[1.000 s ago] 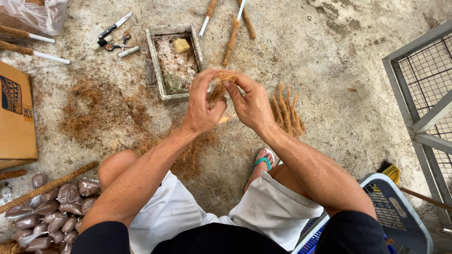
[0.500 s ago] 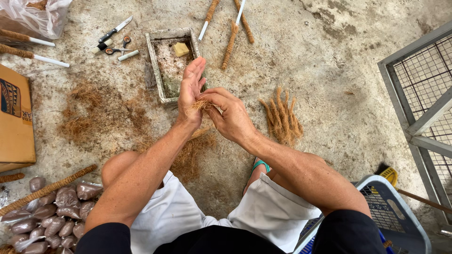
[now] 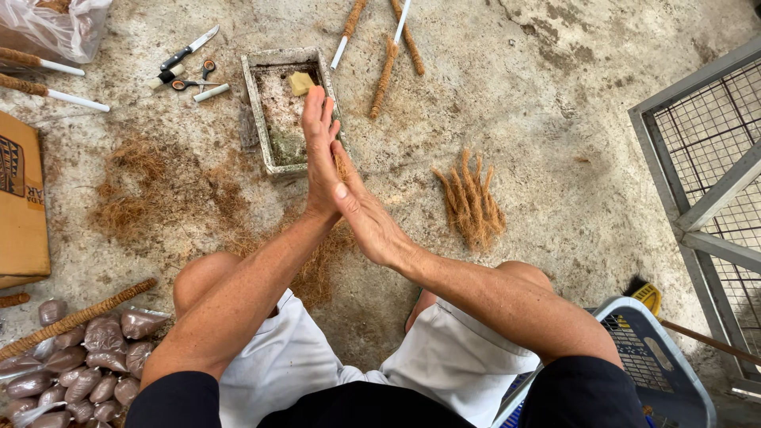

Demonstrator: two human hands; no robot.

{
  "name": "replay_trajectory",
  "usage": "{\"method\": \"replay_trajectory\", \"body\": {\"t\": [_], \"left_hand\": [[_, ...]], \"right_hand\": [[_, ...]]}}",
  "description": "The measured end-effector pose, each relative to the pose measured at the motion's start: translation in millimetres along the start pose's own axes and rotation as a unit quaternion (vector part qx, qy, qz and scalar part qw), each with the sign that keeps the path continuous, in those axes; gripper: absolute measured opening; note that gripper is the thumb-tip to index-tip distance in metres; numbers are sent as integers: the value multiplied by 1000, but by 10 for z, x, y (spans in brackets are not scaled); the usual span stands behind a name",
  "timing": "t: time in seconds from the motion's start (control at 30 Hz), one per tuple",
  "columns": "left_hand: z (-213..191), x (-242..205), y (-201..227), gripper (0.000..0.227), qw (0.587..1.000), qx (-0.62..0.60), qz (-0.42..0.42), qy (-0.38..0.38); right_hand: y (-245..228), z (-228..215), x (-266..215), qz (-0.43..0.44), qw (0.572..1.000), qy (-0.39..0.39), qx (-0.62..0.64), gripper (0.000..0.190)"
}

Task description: The person sits cross-legged and repeatedly twists bundles of brown fibrous material by hand into rope-like strands. They gather loose fibers, roll them between palms, and occasionally place finished strands into a nearby blue basket.

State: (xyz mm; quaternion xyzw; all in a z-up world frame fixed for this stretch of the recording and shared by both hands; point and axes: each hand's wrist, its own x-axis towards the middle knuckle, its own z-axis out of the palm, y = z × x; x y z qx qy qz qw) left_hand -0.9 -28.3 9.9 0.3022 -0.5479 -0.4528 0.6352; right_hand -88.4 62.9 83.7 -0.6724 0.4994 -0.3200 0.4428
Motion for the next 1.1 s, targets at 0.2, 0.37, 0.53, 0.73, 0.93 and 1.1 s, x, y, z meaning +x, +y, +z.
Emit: {"method": "replay_trajectory", "body": {"t": [0.2,0.37,0.53,0.73,0.93,1.1], "left_hand": [[111,-186,6,88,995,11,-40,-90],[142,-252,35,84,986,-13,-82,-145],[258,-416,204,83,978,-27,-32,-206],[310,-473,366,81,959,30,-40,-278],[360,-481,293,64,961,5,-64,-269],[319,-375,124,39,978,-9,-123,-167]], "right_hand": [[107,-21,102,5,996,62,58,84],[154,-67,274,-58,988,121,78,80],[266,-288,455,-52,979,185,74,86],[475,-560,712,-114,938,276,178,92],[630,-805,852,-109,890,413,157,95],[669,-766,845,-126,899,384,168,90]]}}
